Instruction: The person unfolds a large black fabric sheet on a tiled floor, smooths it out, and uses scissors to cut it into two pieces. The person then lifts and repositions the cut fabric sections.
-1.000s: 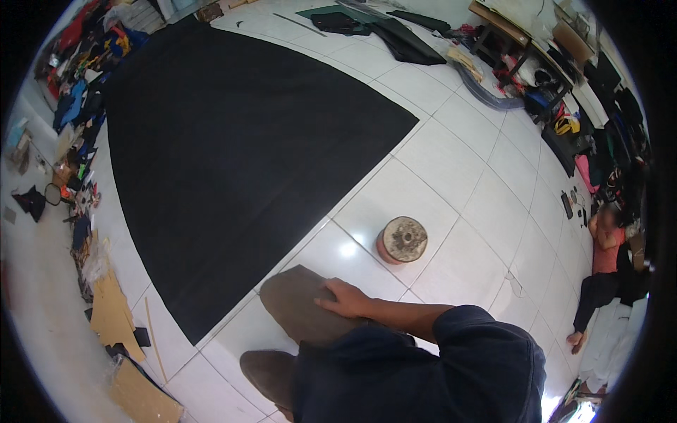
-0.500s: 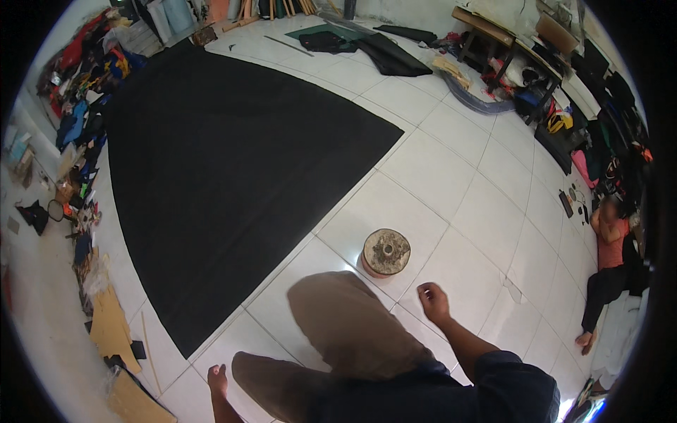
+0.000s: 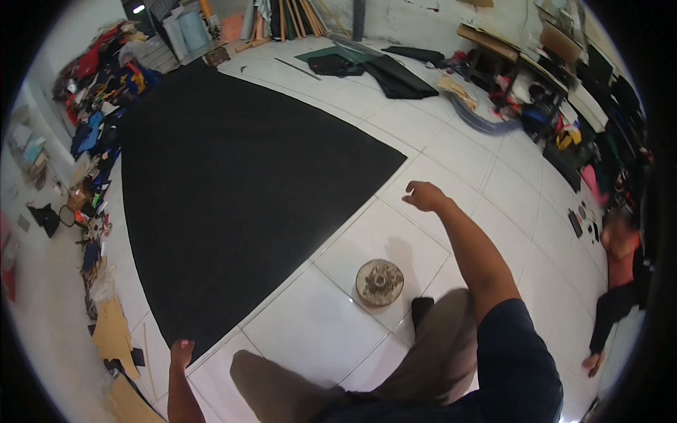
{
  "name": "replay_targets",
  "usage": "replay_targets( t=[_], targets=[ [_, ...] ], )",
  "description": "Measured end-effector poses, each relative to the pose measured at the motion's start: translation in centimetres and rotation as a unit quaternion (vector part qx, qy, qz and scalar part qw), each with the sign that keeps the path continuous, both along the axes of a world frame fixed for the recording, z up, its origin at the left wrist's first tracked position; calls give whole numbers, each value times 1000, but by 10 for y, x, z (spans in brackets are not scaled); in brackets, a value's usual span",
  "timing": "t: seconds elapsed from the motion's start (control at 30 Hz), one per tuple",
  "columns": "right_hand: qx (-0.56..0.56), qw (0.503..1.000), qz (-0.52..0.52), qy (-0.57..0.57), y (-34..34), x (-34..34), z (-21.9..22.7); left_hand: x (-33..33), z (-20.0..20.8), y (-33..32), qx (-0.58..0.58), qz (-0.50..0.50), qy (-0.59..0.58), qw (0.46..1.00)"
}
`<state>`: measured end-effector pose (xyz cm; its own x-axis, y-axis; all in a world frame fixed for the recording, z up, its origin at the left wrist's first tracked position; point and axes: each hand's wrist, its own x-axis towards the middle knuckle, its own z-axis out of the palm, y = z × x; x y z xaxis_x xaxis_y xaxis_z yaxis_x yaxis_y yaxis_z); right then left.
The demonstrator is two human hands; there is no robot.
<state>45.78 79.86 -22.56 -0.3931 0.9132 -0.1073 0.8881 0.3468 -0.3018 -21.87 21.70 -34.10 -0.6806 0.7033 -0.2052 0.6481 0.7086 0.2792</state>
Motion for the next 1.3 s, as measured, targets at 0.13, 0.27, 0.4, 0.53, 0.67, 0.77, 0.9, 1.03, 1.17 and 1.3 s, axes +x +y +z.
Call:
replay_targets(
  t=[0.13, 0.27, 0.4, 0.53, 0.67, 0.77, 0.9, 1.03, 1.17, 1.3],
  targets=[
    [38, 994, 96, -45, 48, -11, -38, 94, -3, 145, -11, 2, -85, 996],
    [-23, 987, 155, -41, 82, -49, -102, 153, -66, 207, -8, -96, -107, 990],
    [-100, 967, 190, -140, 99, -56, -162, 238, -94, 253, -40, -113, -119, 986],
    [-13, 968, 181, -172, 130, -57, -215, 277, -110, 280, -39, -57, -104, 992],
    [73, 965, 224, -117, 151, -72, -259, 293, -127, 307, -94, 13, -57, 994],
    [90, 947, 279, -130, 157, -89, -266, 277, -151, 306, -120, -48, 105, 986],
    [104, 940, 303, -114, 177, -84, -283, 264, -158, 318, -153, -70, 133, 977],
    [140, 912, 376, -92, 200, -88, -275, 253, -165, 321, -161, -88, 162, 970],
    [178, 900, 391, -69, 203, -93, -279, 245, -174, 316, -119, -108, 199, 967],
    [161, 910, 375, -74, 203, -90, -283, 243, -184, 319, -118, -110, 220, 962]
  ],
)
